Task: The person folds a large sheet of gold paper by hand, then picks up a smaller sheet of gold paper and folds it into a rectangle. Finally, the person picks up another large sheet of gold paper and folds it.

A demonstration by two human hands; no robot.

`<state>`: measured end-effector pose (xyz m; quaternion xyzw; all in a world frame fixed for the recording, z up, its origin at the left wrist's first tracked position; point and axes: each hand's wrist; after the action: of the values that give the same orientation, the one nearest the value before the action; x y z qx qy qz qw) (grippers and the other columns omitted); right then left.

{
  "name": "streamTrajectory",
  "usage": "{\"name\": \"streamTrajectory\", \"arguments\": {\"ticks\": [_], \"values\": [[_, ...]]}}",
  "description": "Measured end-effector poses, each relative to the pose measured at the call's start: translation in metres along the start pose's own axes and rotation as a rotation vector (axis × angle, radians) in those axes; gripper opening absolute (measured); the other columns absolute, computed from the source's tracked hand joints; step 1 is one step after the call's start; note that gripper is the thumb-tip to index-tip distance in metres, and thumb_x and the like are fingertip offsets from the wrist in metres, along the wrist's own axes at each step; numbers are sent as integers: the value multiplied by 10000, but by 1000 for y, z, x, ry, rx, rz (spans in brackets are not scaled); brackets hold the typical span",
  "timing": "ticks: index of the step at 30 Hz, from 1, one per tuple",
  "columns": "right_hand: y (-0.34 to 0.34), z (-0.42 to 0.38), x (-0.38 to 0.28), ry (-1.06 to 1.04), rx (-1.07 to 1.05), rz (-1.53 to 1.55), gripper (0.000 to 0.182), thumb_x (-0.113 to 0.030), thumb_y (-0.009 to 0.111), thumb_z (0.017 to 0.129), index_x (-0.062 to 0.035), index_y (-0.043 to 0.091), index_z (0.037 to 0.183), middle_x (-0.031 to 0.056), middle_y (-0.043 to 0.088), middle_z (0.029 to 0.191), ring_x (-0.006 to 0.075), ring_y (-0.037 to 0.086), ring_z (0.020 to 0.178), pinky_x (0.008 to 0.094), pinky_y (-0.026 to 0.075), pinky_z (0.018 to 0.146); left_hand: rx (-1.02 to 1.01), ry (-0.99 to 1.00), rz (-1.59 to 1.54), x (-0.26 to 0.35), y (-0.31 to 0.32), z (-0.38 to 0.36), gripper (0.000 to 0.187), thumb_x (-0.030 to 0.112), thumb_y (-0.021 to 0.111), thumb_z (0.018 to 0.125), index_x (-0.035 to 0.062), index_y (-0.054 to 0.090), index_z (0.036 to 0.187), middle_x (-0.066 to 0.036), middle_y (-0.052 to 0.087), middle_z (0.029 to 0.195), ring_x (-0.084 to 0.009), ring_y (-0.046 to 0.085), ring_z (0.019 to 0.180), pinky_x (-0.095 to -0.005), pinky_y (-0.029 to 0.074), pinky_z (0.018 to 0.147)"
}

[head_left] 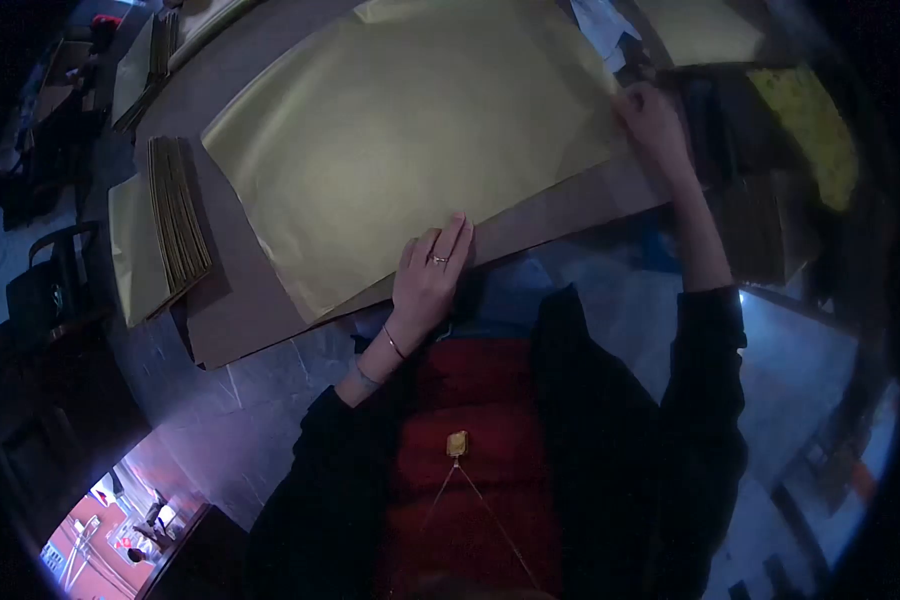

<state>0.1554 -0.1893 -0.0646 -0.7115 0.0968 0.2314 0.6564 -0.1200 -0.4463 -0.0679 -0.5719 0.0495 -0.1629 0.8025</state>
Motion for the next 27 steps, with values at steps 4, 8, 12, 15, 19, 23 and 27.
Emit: {"name": "streamTrajectory", "arguments": {"ticks": [4,8,12,15,19,23,27], "values": [[0,1,0,45,-28,73,365,-372,571,836,-48,596,1002,132,619,905,303,600,849,392,473,725,-5,-10,-6,1,-3,0,455,95,506,745,35,523,1196,-67,492,1249,-217,513,966,-335,441,804],[2,-3,-2,-7,43,85,316,-313,588,830,-41,586,991,130,611,851,298,595,809,390,469,691,-29,-9,-1,0,-1,-1,475,101,508,750,37,499,1220,-67,475,1271,-211,509,977,-336,441,806],[-2,-7,-12,10,48,161,273,-244,590,832,-30,575,1001,130,598,811,299,586,773,392,461,674,-30,-4,22,1,-1,-2,494,110,506,757,44,472,1246,-62,464,1287,-204,504,979,-335,436,814],[0,-4,-12,-21,79,139,261,-218,584,837,-25,573,1013,120,598,805,286,589,771,382,460,671,-35,12,25,0,0,-4,496,109,501,761,44,465,1251,-62,463,1289,-200,504,969,-330,437,807],[-3,-9,-17,-32,119,128,259,-209,582,841,-27,571,1025,118,596,804,277,591,772,382,462,672,-60,8,31,1,-2,-2,476,100,499,769,40,475,1241,-67,469,1282,-192,509,947,-318,442,790],[-3,-8,-15,-36,83,139,265,-197,594,836,-30,569,1040,129,593,801,279,592,767,379,464,673,-23,22,32,0,-1,0,466,97,509,765,34,490,1226,-77,481,1264,-195,516,938,-322,447,779],[-1,-3,-10,-82,104,69,276,-182,605,826,-28,567,1051,131,595,789,279,593,748,381,461,660,-10,39,16,0,-2,-1,465,96,525,752,25,501,1211,-85,490,1251,-200,522,936,-325,456,766]]}}
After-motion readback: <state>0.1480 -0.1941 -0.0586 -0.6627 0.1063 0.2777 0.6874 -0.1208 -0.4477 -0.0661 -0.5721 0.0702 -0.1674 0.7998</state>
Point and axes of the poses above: each hand's wrist, its own z-axis towards the middle knuckle, its own y-axis out of the palm, x = y × z
